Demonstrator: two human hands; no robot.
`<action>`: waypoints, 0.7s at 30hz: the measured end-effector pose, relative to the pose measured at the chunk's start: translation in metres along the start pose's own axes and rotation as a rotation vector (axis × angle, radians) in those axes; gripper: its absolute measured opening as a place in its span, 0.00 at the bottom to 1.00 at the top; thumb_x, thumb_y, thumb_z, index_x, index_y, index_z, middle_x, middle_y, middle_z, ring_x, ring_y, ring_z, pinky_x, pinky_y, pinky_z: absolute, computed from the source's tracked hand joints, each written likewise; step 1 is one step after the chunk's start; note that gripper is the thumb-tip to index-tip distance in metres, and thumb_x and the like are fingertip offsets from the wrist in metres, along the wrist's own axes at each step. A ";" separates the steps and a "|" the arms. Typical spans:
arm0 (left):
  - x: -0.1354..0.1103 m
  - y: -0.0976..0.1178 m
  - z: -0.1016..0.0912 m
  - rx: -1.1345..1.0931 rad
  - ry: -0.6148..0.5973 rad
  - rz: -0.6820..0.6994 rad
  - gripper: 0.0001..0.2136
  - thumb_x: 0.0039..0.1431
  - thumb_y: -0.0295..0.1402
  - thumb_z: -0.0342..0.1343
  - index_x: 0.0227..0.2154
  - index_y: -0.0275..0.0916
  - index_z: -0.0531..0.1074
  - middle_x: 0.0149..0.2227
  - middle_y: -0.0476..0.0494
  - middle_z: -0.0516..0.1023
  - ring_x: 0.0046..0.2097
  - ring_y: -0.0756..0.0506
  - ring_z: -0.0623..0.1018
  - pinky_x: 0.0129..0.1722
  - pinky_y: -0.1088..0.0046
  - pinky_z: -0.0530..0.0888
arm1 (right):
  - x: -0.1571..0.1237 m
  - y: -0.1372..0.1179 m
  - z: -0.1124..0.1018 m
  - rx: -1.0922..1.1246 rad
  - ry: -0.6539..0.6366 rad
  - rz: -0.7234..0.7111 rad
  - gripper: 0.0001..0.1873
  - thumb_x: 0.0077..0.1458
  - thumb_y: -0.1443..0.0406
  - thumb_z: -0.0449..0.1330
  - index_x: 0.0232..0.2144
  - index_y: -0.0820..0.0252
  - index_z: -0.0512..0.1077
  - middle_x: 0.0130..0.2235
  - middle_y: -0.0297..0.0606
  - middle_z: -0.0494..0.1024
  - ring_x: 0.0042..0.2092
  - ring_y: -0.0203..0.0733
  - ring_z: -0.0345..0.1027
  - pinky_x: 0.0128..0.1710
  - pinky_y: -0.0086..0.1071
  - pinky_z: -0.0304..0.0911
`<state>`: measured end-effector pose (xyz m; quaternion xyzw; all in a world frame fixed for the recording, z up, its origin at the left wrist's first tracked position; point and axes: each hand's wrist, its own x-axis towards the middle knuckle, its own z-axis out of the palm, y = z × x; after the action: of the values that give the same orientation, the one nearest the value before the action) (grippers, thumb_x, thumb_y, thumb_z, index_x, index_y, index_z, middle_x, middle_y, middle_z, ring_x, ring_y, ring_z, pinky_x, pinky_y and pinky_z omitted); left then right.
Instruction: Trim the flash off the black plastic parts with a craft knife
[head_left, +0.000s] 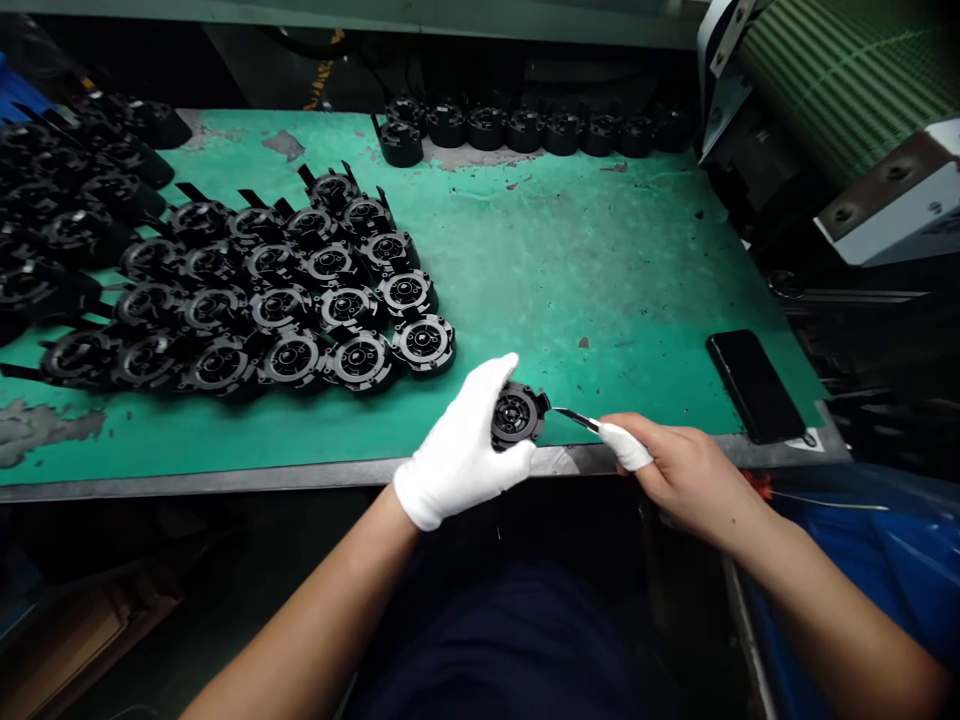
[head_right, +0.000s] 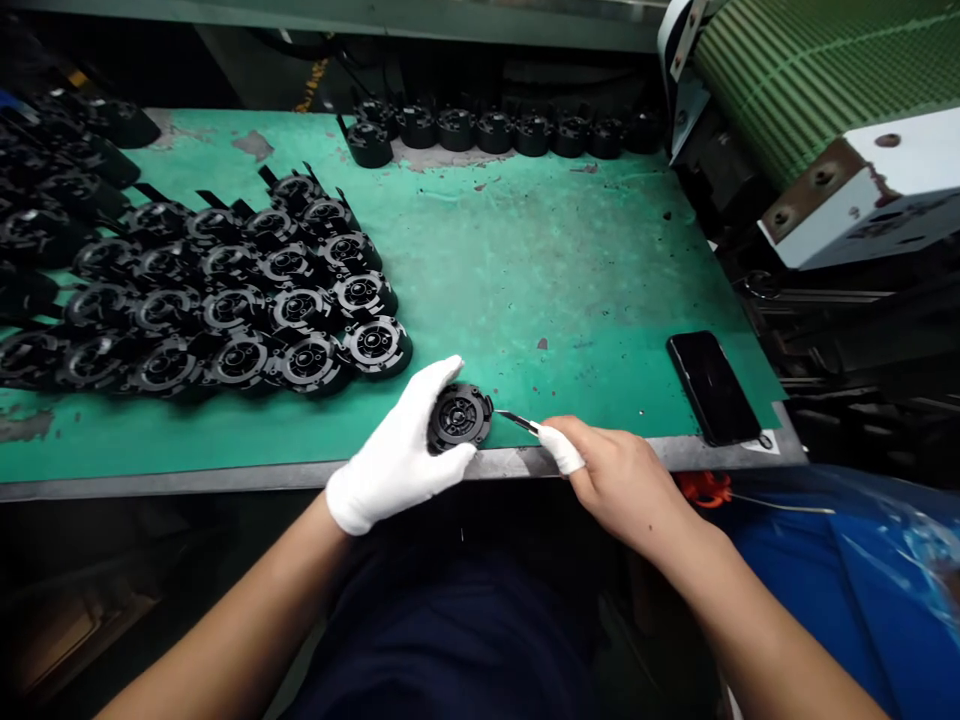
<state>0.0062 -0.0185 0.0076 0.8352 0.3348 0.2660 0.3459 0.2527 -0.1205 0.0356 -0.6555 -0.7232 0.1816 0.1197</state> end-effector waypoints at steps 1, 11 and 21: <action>-0.001 -0.001 -0.004 0.011 -0.012 -0.009 0.42 0.54 0.37 0.65 0.68 0.38 0.50 0.69 0.30 0.57 0.70 0.34 0.60 0.70 0.48 0.61 | -0.002 0.000 0.000 0.008 -0.027 -0.012 0.19 0.65 0.69 0.51 0.54 0.51 0.73 0.45 0.36 0.85 0.40 0.46 0.81 0.37 0.36 0.74; -0.006 -0.010 0.015 0.080 0.044 -0.074 0.47 0.54 0.48 0.67 0.69 0.38 0.47 0.66 0.29 0.64 0.67 0.34 0.67 0.66 0.52 0.66 | 0.014 -0.016 0.003 0.005 -0.202 -0.107 0.28 0.61 0.72 0.50 0.62 0.59 0.69 0.54 0.44 0.80 0.50 0.50 0.78 0.48 0.43 0.75; 0.008 -0.016 -0.001 0.058 -0.124 -0.004 0.44 0.56 0.53 0.63 0.69 0.41 0.50 0.67 0.33 0.63 0.68 0.34 0.66 0.67 0.52 0.66 | 0.020 -0.011 -0.006 -0.036 -0.256 -0.143 0.32 0.55 0.74 0.51 0.61 0.57 0.70 0.54 0.42 0.81 0.48 0.49 0.78 0.45 0.40 0.75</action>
<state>0.0046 -0.0033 -0.0016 0.8589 0.3221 0.2034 0.3423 0.2431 -0.1006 0.0438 -0.5756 -0.7807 0.2417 0.0272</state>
